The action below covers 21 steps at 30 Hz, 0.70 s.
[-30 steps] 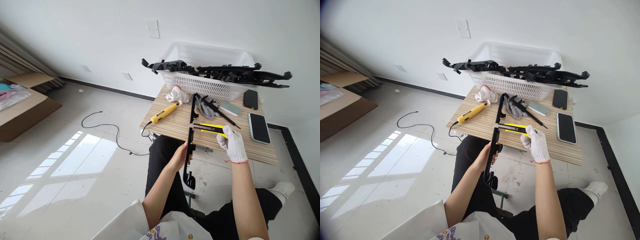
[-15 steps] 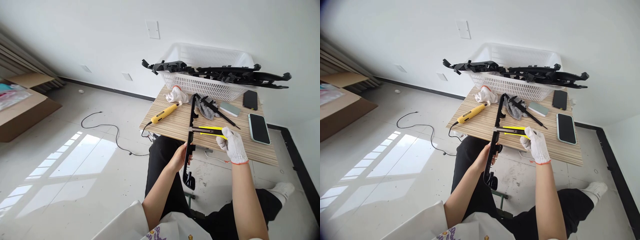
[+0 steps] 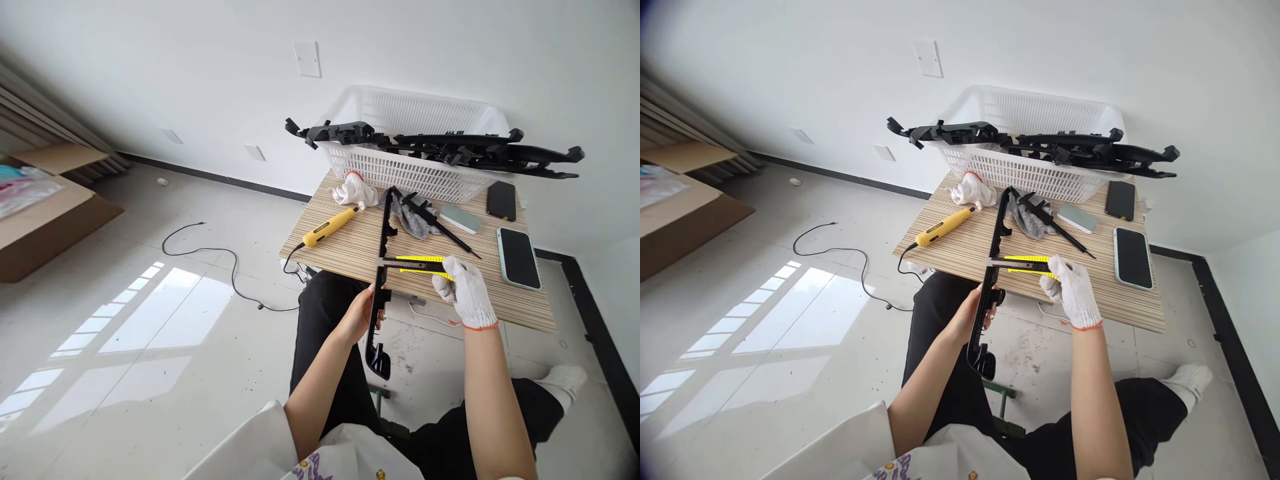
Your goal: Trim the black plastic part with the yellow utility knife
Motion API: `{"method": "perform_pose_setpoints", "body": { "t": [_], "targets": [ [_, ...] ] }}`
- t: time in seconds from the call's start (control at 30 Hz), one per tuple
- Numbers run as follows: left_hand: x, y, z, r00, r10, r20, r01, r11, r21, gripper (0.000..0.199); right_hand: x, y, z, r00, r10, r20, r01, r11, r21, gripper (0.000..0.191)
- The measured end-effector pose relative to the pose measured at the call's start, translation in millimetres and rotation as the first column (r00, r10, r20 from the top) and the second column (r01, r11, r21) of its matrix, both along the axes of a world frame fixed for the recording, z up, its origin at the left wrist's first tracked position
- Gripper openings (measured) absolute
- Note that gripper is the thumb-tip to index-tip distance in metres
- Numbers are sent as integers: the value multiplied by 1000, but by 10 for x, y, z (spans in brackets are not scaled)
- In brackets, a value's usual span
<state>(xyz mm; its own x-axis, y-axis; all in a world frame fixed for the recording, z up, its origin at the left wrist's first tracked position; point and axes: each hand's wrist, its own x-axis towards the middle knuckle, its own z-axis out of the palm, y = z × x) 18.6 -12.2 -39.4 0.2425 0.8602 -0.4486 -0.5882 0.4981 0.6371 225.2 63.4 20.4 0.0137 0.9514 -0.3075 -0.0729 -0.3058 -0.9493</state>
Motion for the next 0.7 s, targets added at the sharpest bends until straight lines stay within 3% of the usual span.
{"method": "perform_pose_setpoints", "body": {
  "t": [0.33,0.7],
  "targets": [
    [-16,27,-159,997,27,67,-29,999,16,57,-10,-5,8,1000,-7,15,7,1000,1,45],
    [-103,29,-26,969,13,246,5,997,-72,51,-11,-7,-1,1000,11,14,-11,1000,2,43]
  ]
}}
